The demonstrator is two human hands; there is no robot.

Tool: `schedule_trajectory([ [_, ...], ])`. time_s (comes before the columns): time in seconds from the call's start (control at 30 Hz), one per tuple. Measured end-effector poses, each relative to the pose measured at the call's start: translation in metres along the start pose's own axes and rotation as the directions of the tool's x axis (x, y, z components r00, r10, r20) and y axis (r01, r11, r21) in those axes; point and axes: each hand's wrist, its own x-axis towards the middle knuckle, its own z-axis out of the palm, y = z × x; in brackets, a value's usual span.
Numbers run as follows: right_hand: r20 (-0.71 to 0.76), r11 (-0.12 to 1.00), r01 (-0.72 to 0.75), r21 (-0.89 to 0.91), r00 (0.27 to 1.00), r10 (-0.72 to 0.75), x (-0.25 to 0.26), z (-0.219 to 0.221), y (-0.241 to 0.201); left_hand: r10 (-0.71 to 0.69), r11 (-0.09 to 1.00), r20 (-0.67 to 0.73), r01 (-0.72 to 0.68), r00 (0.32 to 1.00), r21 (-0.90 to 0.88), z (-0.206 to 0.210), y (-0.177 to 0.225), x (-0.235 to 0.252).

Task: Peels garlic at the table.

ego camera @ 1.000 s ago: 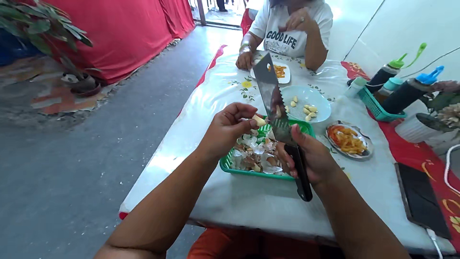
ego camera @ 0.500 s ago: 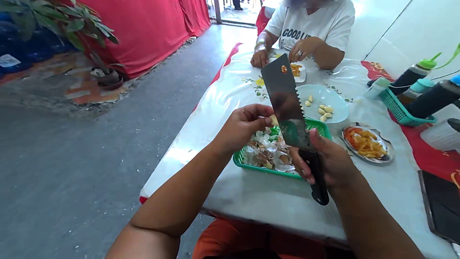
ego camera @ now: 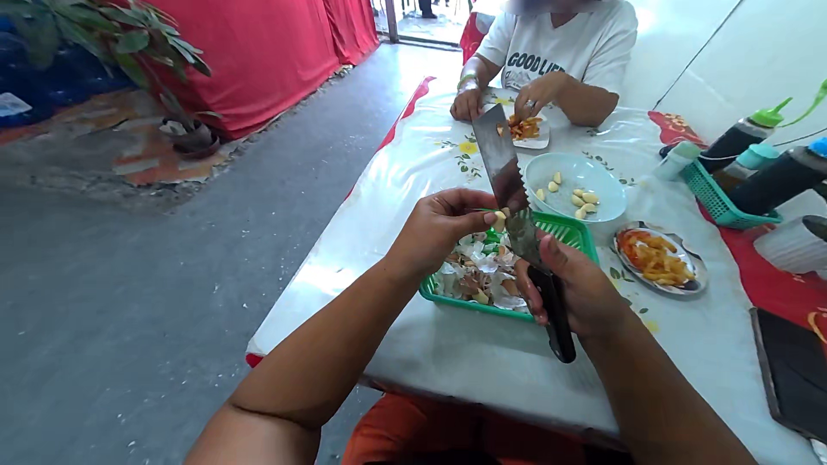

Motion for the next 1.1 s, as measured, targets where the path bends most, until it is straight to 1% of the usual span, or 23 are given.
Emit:
schedule_trajectory([
  [0.13,-0.058,1.000,-0.008,0.003,0.998,0.008,0.003,0.004,0.000,-0.035,0.998,-0.054,0.031,0.998,-0.060,0.002,-0.005,0.005],
  [0.2,-0.076,1.000,-0.002,0.012,0.997,0.003,0.005,0.007,0.001,-0.041,0.999,-0.090,0.040,0.995,-0.007,0.004,-0.005,0.005],
  [0.27,-0.100,1.000,0.001,-0.004,0.995,-0.002,0.006,0.011,0.001,-0.032,0.994,-0.094,0.041,0.995,0.097,0.006,-0.004,0.005],
  [0.3,-0.118,1.000,0.001,-0.013,0.993,-0.003,0.007,0.013,0.001,-0.036,0.992,-0.088,0.046,0.995,0.114,0.006,-0.003,0.004],
  [0.47,-0.179,0.999,-0.012,-0.035,0.984,0.006,0.009,0.020,0.001,-0.074,0.995,-0.073,0.079,0.995,0.060,0.007,0.000,0.004],
  [0.57,-0.169,0.999,-0.012,-0.047,0.986,0.004,0.009,0.020,0.001,-0.056,0.993,-0.065,0.063,0.996,0.100,0.006,-0.001,0.005],
  [0.7,-0.167,1.000,0.010,-0.006,0.986,-0.011,0.004,0.017,-0.001,-0.064,0.992,-0.053,0.069,0.997,0.109,0.004,0.001,0.004],
  [0.9,-0.214,0.998,0.040,0.054,0.977,-0.028,-0.003,0.007,-0.010,-0.040,0.999,0.015,0.040,0.999,-0.027,-0.002,0.002,0.005],
  [1.0,-0.198,0.998,0.016,0.058,0.980,-0.004,-0.004,0.006,-0.010,-0.029,0.999,0.020,0.030,0.999,-0.041,-0.004,0.002,0.004],
  [1.1,-0.126,0.996,-0.017,0.087,0.992,0.028,-0.005,0.002,-0.009,-0.007,0.999,0.005,0.007,1.000,0.031,-0.003,0.001,0.002],
])
